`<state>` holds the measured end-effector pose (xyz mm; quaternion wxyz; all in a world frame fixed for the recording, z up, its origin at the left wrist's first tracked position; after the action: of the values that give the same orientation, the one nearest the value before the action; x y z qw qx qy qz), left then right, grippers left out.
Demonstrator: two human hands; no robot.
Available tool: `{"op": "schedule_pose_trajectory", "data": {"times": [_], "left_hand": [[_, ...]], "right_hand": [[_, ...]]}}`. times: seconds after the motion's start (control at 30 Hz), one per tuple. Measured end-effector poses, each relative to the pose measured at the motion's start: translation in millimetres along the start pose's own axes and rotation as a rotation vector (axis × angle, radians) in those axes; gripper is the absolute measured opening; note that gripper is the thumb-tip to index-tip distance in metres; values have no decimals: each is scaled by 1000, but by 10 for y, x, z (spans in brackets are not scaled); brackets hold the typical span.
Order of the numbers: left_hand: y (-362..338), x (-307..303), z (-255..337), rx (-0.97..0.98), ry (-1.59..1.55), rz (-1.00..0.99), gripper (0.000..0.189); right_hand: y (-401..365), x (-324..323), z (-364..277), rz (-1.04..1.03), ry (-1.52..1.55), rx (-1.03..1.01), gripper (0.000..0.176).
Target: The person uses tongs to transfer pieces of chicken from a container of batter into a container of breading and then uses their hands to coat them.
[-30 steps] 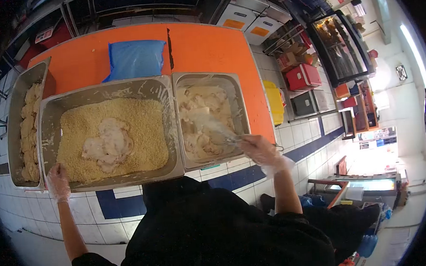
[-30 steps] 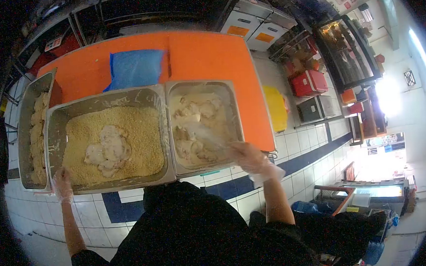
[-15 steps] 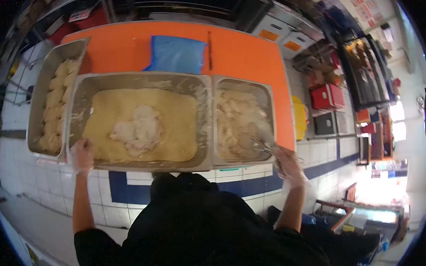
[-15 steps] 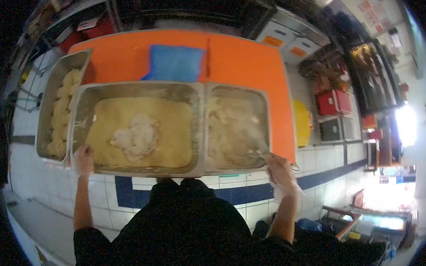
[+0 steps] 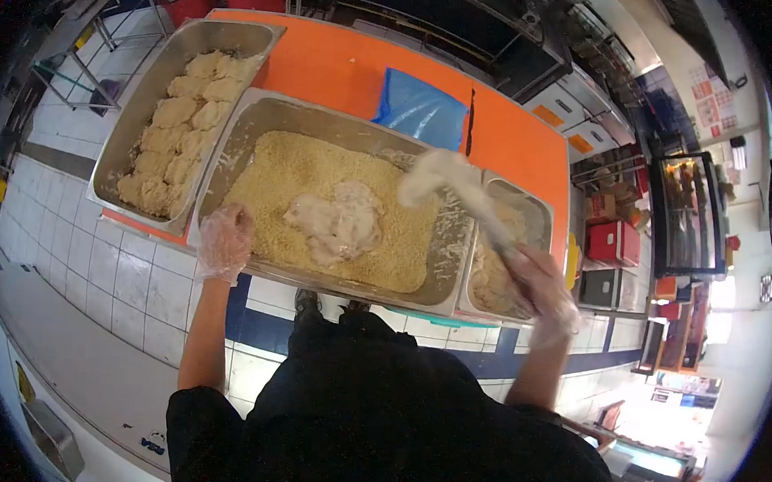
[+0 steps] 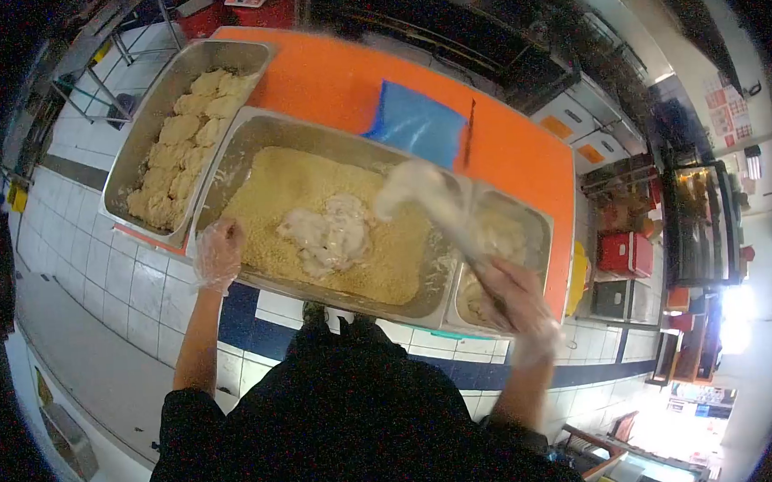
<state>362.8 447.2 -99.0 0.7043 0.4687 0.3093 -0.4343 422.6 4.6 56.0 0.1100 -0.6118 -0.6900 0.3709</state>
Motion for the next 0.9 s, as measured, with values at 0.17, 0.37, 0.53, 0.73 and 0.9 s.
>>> {"op": "schedule_pose_trajectory", "data": {"times": [0.17, 0.37, 0.53, 0.73, 0.9], "left_hand": [[17, -13, 20, 24, -27, -76, 19], [-53, 77, -30, 137, -14, -35, 14], [-28, 78, -17, 74, -2, -113, 19], [26, 120, -64, 54, -41, -175, 28], [-22, 175, -177, 8, -113, -141, 31]], "right_hand": [[927, 1057, 78, -200, -411, 122, 42], [892, 428, 234, 57, -666, -419, 42], [321, -794, 319, 119, -299, -18, 29], [721, -1350, 465, 379, -1242, -575, 19], [1406, -1090, 330, 193, -1613, -253, 27]]}}
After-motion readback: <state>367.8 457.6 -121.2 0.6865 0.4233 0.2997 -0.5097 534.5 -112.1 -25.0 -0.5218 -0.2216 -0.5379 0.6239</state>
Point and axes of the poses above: each hand's wrist, its own y-axis towards the middle knuckle, its own x-axis out of the palm, z = x × y, the point moved 5 cm from there along y, towards the middle knuckle, and after that the axes turned 15 degrees about x, right-handed, at the moved point
